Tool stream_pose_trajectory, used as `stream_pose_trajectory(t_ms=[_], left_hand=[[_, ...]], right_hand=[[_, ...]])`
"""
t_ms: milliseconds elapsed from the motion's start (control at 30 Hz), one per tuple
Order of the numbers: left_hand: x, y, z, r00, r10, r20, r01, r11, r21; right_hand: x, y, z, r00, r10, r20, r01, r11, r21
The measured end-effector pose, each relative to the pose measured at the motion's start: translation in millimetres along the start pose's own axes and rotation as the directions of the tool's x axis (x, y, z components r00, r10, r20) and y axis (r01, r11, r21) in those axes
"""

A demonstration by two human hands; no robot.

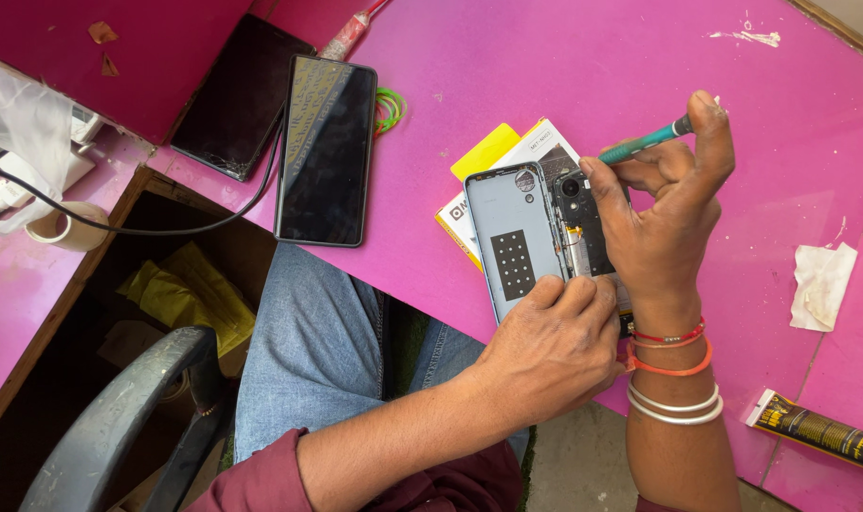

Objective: The person reassembles a smartphone by applying adhesive to the frame, aligning and pressing the back cover onto the chassis, and then securing the device with rubber bands while the adhesive sets.

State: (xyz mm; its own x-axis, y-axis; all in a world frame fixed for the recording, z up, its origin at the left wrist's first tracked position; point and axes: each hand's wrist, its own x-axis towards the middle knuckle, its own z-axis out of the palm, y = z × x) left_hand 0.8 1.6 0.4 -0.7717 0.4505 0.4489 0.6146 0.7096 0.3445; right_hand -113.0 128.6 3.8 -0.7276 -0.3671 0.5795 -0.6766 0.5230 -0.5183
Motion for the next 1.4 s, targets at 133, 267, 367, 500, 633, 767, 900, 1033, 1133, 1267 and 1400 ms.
stream_pose_trajectory(t_ms=[133, 267, 367, 500, 633, 767, 900, 1033, 1133, 1267, 1400], left_hand=[[-0.2, -0.2, -0.7, 1.0, -0.002, -0.003, 0.002, 1.0, -0.012], [0.8, -0.4, -1.7, 1.0, 0.004, -0.002, -0.004, 1.0, -0.004], [0.7, -0.4, -2.5, 1.0, 0.006, 0.001, -0.006, 1.0, -0.022], [-0.7, -0.7, -3.6, 1.0, 0.014, 0.001, -0.015, 0.999, 0.035], [-0.2, -0.5, -3.5, 0.999, -0.006, -0.036, 0.005, 1.0, -0.031], [0.2, -0.6, -4.0, 0.999, 0.001, -0.037, -0.001, 1.0, -0.01], [-0.1, -0.7, -4.8, 0.998, 0.023, 0.054, -0.027, 0.997, 0.072], [0.1, -1.1, -4.8, 0.999, 0.004, -0.053, -0.006, 0.999, -0.035], [-0.3, -0.9, -4.5, 0.999, 0.004, -0.044, -0.005, 1.0, -0.028], [-0.6, -0.7, -3.7, 1.0, 0.003, -0.019, -0.003, 1.0, 0.017], [-0.7, -1.2, -3.1, 0.998, 0.007, -0.066, -0.007, 1.0, -0.004]], right_hand=[[-1.4, 0.0, -1.7, 0.998, -0.029, 0.049, 0.027, 0.999, 0.04], [-6.3, 3.7, -4.0, 1.0, 0.015, 0.01, -0.016, 0.995, 0.103], [-11.7, 6.2, -9.9, 0.999, 0.044, -0.019, -0.041, 0.99, 0.138], [-14.3, 8.3, -12.8, 0.999, 0.047, -0.013, -0.045, 0.993, 0.11], [-11.5, 7.1, -11.1, 0.999, 0.016, -0.029, -0.016, 1.0, 0.003], [-10.3, 3.2, -12.5, 1.0, -0.02, 0.001, 0.02, 0.997, -0.076], [-12.5, 2.3, -13.3, 0.999, 0.047, 0.028, -0.046, 0.999, -0.025], [-15.4, 5.4, -12.2, 0.997, 0.072, 0.009, -0.072, 0.997, -0.022], [-17.9, 6.7, -14.3, 0.996, 0.093, 0.015, -0.094, 0.98, 0.176], [-23.2, 4.9, -21.1, 0.997, 0.062, 0.036, -0.068, 0.977, 0.201], [-26.1, 4.7, -20.4, 0.991, 0.083, 0.101, -0.105, 0.968, 0.229]])
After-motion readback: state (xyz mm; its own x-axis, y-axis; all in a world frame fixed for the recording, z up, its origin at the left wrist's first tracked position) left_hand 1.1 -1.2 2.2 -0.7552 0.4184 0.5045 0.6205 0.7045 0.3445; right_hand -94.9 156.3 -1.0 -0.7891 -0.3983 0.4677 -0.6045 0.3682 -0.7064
